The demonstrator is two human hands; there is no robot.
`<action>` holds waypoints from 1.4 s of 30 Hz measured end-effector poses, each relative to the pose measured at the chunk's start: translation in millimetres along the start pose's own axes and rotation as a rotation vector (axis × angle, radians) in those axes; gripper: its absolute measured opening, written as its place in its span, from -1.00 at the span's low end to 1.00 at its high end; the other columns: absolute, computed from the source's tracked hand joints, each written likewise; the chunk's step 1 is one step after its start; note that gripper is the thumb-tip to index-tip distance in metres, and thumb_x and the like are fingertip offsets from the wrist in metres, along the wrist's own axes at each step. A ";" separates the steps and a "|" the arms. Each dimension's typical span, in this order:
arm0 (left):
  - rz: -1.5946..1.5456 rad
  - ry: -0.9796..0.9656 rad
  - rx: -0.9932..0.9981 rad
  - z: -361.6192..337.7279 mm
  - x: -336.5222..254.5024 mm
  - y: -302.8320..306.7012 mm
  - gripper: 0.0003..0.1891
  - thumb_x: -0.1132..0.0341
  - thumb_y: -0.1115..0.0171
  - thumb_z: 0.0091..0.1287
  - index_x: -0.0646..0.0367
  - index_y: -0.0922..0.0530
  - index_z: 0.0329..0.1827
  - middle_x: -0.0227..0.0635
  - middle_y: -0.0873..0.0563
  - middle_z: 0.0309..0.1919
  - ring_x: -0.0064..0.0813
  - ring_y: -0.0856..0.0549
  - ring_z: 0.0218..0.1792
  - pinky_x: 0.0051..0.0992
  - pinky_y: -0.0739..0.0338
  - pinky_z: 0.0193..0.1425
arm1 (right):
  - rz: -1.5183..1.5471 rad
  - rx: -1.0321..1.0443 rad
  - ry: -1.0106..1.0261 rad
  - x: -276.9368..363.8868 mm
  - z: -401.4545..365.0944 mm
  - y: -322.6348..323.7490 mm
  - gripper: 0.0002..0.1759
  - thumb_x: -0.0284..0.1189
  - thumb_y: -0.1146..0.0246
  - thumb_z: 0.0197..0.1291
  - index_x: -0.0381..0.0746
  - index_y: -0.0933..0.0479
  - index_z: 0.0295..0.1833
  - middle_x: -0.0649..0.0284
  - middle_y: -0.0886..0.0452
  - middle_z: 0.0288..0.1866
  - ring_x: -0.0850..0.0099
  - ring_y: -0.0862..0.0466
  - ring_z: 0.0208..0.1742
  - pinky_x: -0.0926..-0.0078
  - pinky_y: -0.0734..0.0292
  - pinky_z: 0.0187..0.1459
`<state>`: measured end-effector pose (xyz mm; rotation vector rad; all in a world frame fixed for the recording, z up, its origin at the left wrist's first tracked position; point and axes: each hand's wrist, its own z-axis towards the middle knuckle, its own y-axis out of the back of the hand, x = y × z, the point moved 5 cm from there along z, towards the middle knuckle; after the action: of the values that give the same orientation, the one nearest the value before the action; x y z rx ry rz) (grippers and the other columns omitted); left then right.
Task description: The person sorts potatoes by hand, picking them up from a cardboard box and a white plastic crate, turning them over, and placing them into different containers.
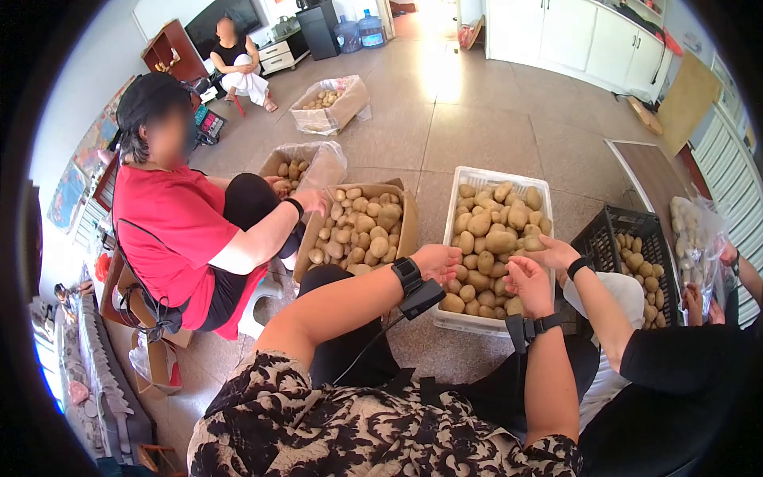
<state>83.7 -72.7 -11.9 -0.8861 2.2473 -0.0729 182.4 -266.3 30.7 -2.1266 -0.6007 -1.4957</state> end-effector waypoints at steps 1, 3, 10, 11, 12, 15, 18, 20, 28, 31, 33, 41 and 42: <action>-0.010 -0.013 -0.014 2.1 -2.8 -0.2 -0.76 0.26 -0.10 0.32 0.15 -0.42 -0.02 -0.36 -0.46 -0.18 -0.49 -0.47 -0.25 -0.49 -0.49 -0.17 | -0.010 -0.002 0.000 -0.1 1.0 -1.3 -0.76 -0.39 -0.18 0.22 -0.22 -0.45 -0.01 0.37 -0.55 -0.23 0.59 -0.55 -0.35 0.66 -0.50 -0.34; -0.023 -0.022 -0.032 6.1 -1.1 4.9 -0.78 0.26 -0.09 0.32 0.14 -0.43 -0.04 -0.37 -0.45 -0.20 -0.49 -0.46 -0.25 -0.49 -0.49 -0.18 | -0.008 0.003 -0.001 -4.1 4.7 -0.8 -0.76 -0.39 -0.19 0.22 -0.22 -0.46 -0.02 0.38 -0.55 -0.23 0.59 -0.56 -0.34 0.66 -0.50 -0.35; 0.005 0.020 -0.010 2.3 12.2 12.9 -0.86 0.30 -0.04 0.34 0.08 -0.48 -0.11 -0.42 -0.45 -0.29 -0.49 -0.47 -0.29 -0.51 -0.48 -0.29 | -0.069 0.043 0.001 -12.0 11.1 -3.6 -0.75 -0.37 -0.20 0.22 -0.20 -0.47 -0.01 0.39 -0.57 -0.22 0.60 -0.57 -0.33 0.69 -0.49 -0.37; -0.014 0.001 0.007 5.9 12.9 12.9 -0.86 0.32 -0.03 0.34 0.07 -0.48 -0.10 -0.43 -0.45 -0.32 -0.49 -0.47 -0.30 -0.51 -0.48 -0.32 | -0.091 0.042 0.025 -9.8 10.4 -5.1 -0.75 -0.36 -0.19 0.22 -0.20 -0.48 -0.02 0.39 -0.57 -0.24 0.60 -0.57 -0.34 0.70 -0.48 -0.40; -0.013 -0.014 0.024 12.9 12.8 17.3 -0.85 0.33 -0.02 0.34 0.07 -0.47 -0.07 -0.43 -0.44 -0.33 -0.49 -0.47 -0.30 -0.50 -0.49 -0.34 | -0.079 0.045 0.044 -8.8 9.8 -7.4 -0.75 -0.35 -0.19 0.22 -0.21 -0.49 -0.03 0.39 -0.57 -0.25 0.60 -0.57 -0.35 0.71 -0.47 -0.42; 0.036 -0.044 0.067 8.2 8.9 22.5 -0.77 0.36 -0.01 0.34 0.06 -0.42 0.04 -0.44 -0.44 -0.36 -0.48 -0.48 -0.32 -0.48 -0.50 -0.32 | -0.073 0.045 0.080 -4.9 6.1 -10.2 -0.73 -0.36 -0.19 0.21 -0.26 -0.50 -0.03 0.37 -0.56 -0.32 0.61 -0.54 -0.39 0.69 -0.43 -0.48; -0.062 -0.037 -0.051 -14.2 5.9 24.4 -0.73 0.39 0.00 0.33 0.06 -0.40 0.09 -0.40 -0.46 -0.29 -0.45 -0.48 -0.28 -0.49 -0.50 -0.22 | -0.091 0.032 0.117 -6.3 5.5 -7.8 -0.72 -0.34 -0.19 0.21 -0.27 -0.50 -0.03 0.36 -0.56 -0.33 0.62 -0.54 -0.39 0.69 -0.44 -0.45; -0.039 -0.054 -0.093 -30.5 -0.9 25.1 -0.73 0.38 0.00 0.33 0.07 -0.41 0.09 -0.38 -0.46 -0.22 -0.43 -0.47 -0.24 -0.49 -0.49 -0.16 | -0.090 0.033 0.108 -3.6 2.9 -4.6 -0.74 -0.34 -0.20 0.20 -0.26 -0.50 -0.05 0.37 -0.56 -0.31 0.62 -0.54 -0.38 0.68 -0.46 -0.40; 0.007 -0.042 -0.056 -25.0 -5.5 16.0 -0.70 0.35 0.05 0.38 0.13 -0.37 0.16 -0.36 -0.46 -0.07 -0.43 -0.44 -0.11 -0.49 -0.42 0.01 | -0.099 -0.076 0.061 8.1 -2.4 15.3 -0.75 -0.35 -0.20 0.20 -0.24 -0.49 -0.06 0.41 -0.56 -0.27 0.64 -0.53 -0.36 0.68 -0.46 -0.35; 0.009 -0.016 -0.004 -24.8 -4.7 5.9 -0.66 0.35 0.06 0.38 0.15 -0.32 0.20 -0.32 -0.44 0.02 -0.42 -0.43 -0.04 -0.49 -0.40 0.07 | -0.130 -0.053 0.084 25.0 -2.6 16.5 -0.75 -0.36 -0.20 0.20 -0.25 -0.49 -0.06 0.40 -0.57 -0.26 0.64 -0.53 -0.36 0.68 -0.46 -0.35; -0.031 0.016 -0.005 -25.0 -3.2 1.8 -0.67 0.36 0.06 0.38 0.15 -0.34 0.19 -0.30 -0.44 0.04 -0.43 -0.42 -0.02 -0.48 -0.40 0.08 | -0.187 -0.069 0.095 40.6 -3.6 20.1 -0.74 -0.36 -0.21 0.19 -0.25 -0.50 -0.05 0.39 -0.58 -0.26 0.64 -0.53 -0.36 0.68 -0.45 -0.35; -0.041 0.104 0.013 -5.5 20.3 8.6 -0.67 0.36 0.04 0.37 0.16 -0.36 0.18 -0.29 -0.45 0.04 -0.42 -0.45 -0.04 -0.47 -0.41 0.07 | -0.094 -0.134 0.184 76.4 18.0 41.6 -0.70 -0.35 -0.20 0.21 -0.27 -0.47 0.01 0.35 -0.59 -0.21 0.62 -0.55 -0.28 0.68 -0.46 -0.23; -0.032 0.117 0.018 -4.9 21.2 7.7 -0.67 0.36 0.04 0.37 0.16 -0.36 0.18 -0.29 -0.46 0.04 -0.42 -0.45 -0.05 -0.47 -0.42 0.07 | -0.140 -0.165 0.172 72.0 21.6 43.9 -0.71 -0.35 -0.20 0.21 -0.28 -0.49 -0.01 0.36 -0.59 -0.24 0.62 -0.55 -0.30 0.69 -0.47 -0.26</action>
<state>65.3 -80.9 -23.1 -0.9291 2.3366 -0.1629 246.9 -282.1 87.0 -2.0826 -0.5924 -1.8409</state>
